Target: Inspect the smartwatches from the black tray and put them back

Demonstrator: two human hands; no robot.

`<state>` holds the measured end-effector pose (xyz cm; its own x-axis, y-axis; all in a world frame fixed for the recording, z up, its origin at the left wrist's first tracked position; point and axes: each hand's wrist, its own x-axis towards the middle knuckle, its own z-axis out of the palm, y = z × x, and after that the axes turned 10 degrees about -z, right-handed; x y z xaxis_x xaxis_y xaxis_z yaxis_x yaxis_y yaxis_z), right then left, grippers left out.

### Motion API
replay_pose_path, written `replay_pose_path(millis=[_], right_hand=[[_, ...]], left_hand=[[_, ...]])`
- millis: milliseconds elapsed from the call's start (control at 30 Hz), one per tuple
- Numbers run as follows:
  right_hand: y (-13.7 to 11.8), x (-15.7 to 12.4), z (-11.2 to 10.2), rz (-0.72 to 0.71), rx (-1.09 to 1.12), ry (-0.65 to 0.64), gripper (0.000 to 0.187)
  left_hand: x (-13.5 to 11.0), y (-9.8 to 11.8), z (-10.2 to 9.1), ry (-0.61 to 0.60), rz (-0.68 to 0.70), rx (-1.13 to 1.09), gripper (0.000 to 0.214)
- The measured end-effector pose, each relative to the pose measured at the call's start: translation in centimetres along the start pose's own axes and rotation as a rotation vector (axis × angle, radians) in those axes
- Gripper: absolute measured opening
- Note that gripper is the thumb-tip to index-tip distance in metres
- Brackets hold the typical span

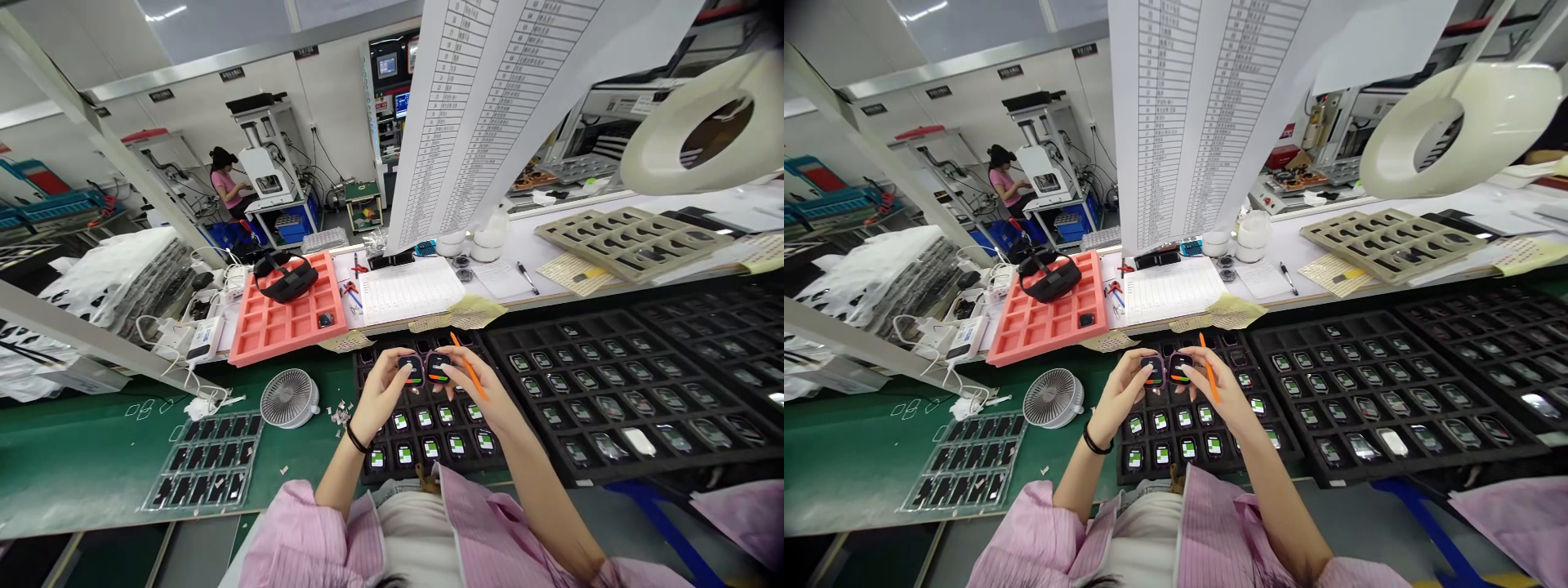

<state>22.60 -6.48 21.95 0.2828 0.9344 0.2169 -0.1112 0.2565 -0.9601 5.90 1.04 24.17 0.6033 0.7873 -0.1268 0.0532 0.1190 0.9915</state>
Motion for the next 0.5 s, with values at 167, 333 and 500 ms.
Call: replay_pose_path(millis=[167, 333, 500], right_hand=[[0.0, 0.0, 0.2, -0.017, 0.013, 0.023, 0.028], [-1.2, -0.4, 0.2, -0.004, 0.081, -0.023, 0.034], [-1.4, -1.1, -0.8, -0.023, 0.284, -0.131, 0.050]], left_hand=[[-0.2, 0.4, 0.0, -0.007, -0.035, -0.004, 0.041], [-1.2, 1.5, -0.7, -0.207, -0.042, -0.114, 0.054], [-2.6, 0.3, -2.3, -0.462, 0.017, -0.403, 0.072]])
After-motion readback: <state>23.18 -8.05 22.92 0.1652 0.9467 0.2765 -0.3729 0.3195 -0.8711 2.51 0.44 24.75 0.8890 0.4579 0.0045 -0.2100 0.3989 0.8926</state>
